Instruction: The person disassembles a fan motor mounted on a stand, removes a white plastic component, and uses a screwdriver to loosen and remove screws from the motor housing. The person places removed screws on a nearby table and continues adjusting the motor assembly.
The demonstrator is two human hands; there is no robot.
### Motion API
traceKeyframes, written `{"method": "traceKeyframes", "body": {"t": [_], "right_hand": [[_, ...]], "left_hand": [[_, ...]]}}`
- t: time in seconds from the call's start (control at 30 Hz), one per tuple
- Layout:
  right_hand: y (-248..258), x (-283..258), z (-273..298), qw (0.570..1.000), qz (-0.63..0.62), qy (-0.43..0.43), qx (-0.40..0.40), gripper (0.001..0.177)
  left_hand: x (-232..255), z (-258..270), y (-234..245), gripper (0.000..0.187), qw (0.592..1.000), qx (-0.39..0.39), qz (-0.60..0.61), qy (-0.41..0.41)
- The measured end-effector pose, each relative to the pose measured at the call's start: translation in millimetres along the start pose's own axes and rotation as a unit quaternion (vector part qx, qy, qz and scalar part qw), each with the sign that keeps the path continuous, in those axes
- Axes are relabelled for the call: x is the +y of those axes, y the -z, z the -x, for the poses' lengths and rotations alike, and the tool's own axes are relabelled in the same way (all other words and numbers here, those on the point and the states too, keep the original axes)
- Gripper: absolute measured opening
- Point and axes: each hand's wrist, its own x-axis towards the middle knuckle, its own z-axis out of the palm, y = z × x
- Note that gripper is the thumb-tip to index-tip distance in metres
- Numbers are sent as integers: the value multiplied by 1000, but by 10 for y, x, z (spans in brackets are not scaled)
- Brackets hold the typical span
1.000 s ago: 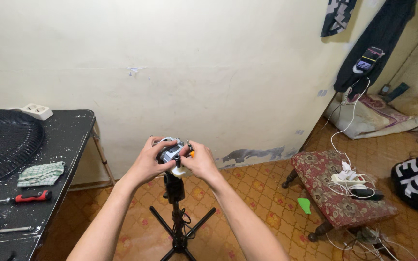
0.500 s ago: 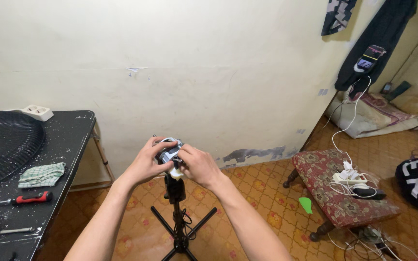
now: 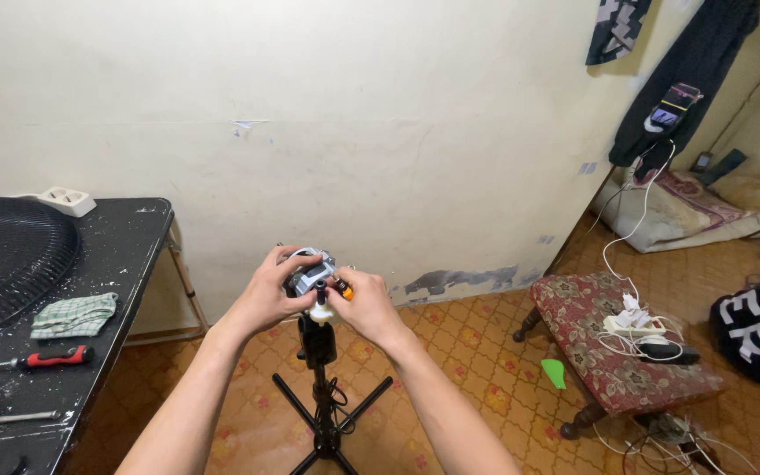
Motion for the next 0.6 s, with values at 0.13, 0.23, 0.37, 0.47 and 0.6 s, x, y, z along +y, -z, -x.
{"method": "traceKeyframes", "body": {"t": [0.13, 0.23, 0.37, 0.47, 0.6], "right_hand": [[-42, -35, -72, 993, -32, -113, 15, 18], [-36, -18, -86, 994, -16, -104, -22, 18], [53, 88, -121, 999, 19, 28, -37, 18], [104, 197, -63, 999, -24, -32, -14, 16], [22, 342, 154, 964, -201, -170, -17, 10]], "left_hand": [[30, -20, -9, 57, 1000, -4, 11, 16], [21, -14, 0, 57, 999, -13, 6, 30], [-38, -29, 27, 58, 1000, -4, 5, 2], [-89, -24, 47, 58, 1000, 3, 12, -5], [-105, 24, 42, 58, 1000, 12, 15, -14]]}}
